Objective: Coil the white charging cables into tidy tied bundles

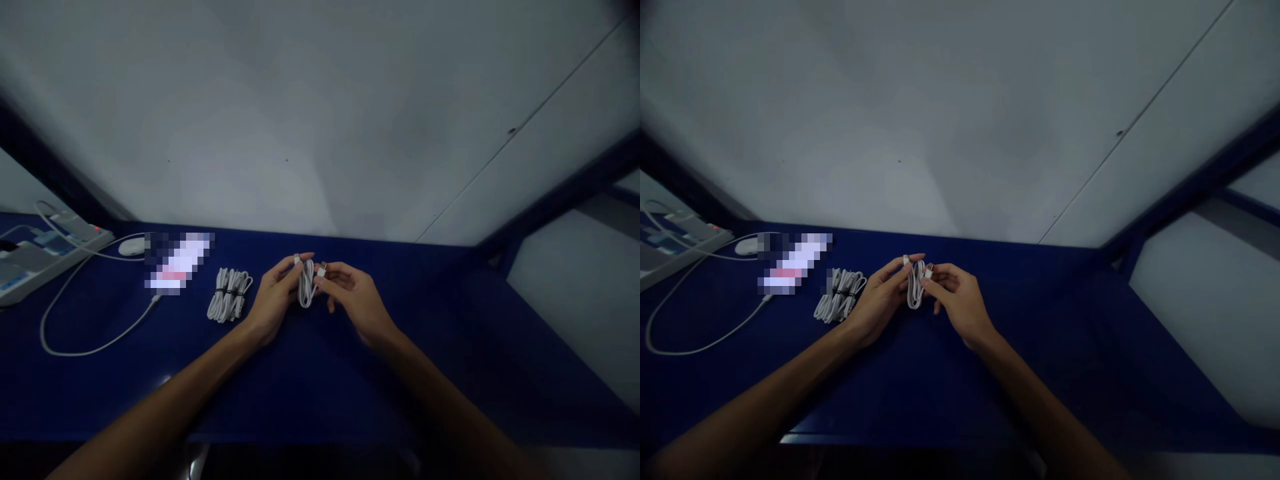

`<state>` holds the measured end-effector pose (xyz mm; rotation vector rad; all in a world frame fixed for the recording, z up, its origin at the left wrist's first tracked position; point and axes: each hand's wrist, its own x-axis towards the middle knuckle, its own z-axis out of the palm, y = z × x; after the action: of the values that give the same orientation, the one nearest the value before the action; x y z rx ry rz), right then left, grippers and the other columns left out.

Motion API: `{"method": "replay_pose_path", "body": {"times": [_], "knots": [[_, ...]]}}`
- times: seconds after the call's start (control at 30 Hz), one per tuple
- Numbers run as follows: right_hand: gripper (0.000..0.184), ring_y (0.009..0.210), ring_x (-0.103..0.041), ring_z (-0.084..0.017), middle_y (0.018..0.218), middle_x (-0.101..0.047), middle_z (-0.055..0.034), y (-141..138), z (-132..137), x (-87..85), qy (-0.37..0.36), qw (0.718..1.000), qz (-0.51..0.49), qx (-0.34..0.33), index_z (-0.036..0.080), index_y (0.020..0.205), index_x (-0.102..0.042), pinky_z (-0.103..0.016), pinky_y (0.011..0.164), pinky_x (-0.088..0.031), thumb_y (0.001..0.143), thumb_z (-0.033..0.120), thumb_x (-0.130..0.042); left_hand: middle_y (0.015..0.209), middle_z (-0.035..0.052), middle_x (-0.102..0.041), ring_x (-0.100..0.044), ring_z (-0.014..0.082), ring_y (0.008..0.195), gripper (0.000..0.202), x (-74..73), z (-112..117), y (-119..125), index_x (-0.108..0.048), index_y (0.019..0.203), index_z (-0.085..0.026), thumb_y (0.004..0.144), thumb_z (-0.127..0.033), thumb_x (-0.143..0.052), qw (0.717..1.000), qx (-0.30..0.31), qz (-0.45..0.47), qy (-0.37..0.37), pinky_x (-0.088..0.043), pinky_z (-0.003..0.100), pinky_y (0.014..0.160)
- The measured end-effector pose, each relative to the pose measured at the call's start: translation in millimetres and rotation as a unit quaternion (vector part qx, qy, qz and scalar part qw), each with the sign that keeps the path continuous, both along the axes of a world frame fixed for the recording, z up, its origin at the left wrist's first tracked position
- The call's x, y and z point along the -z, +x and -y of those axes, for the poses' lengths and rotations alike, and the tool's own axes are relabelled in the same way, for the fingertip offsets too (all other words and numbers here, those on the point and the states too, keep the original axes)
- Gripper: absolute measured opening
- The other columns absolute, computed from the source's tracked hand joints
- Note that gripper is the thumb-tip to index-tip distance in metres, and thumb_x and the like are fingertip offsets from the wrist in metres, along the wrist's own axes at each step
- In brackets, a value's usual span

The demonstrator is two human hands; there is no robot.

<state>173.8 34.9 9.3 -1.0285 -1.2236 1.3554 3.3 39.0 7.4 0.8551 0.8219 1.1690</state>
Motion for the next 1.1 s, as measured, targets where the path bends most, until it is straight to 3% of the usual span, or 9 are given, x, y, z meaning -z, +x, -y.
{"method": "replay_pose_path", "body": {"times": [0.33,0.47,0.77,1.1], "knots": [[0.032,0.081,-0.073,-0.022,0.094,-0.077,-0.0074,4.1,1.7,1.9,-0.023,0.999,-0.014,-0.027,0.021,0.104,-0.075,-0.026,0.050,-0.051,0.085,0.043,-0.088,0.106,0.0110,-0.080,-0.074,0.0193,0.083,0.033,5.4,0.3,0.6,-0.079,0.126,-0.019,0.097,-0.036,-0.077,0.999,0.006,-0.030,-0.019,-0.057,0.031,0.078],[0.032,0.082,-0.074,-0.022,0.097,-0.078,-0.0094,5.4,-0.4,6.5,-0.020,0.999,-0.019,-0.026,0.020,0.106,-0.077,-0.025,0.049,-0.053,0.088,0.045,-0.086,0.103,0.0111,-0.080,-0.075,0.0198,0.083,0.037,4.6,-0.3,0.1,-0.079,0.127,-0.019,0.095,-0.037,-0.079,1.000,0.003,-0.016,-0.025,-0.057,0.031,0.079],[0.033,0.080,-0.076,-0.024,0.091,-0.078,-0.0083,3.1,0.4,8.5,0.012,1.000,0.019,0.006,0.020,0.101,-0.078,-0.026,0.044,-0.051,0.080,0.041,-0.091,0.102,0.0132,-0.081,-0.073,0.0205,0.084,0.038,6.3,-0.6,0.0,-0.084,0.118,-0.014,0.092,-0.043,-0.082,0.999,0.022,-0.028,-0.013,-0.053,0.031,0.079],[0.032,0.080,-0.075,-0.024,0.092,-0.078,-0.0084,2.6,-0.2,8.8,0.024,0.999,0.030,0.008,0.020,0.102,-0.078,-0.025,0.046,-0.051,0.084,0.044,-0.088,0.109,0.0117,-0.079,-0.073,0.0214,0.089,0.037,7.5,-2.3,-1.9,-0.082,0.122,-0.019,0.096,-0.044,-0.079,0.999,0.015,-0.043,0.018,-0.054,0.034,0.083]]}}
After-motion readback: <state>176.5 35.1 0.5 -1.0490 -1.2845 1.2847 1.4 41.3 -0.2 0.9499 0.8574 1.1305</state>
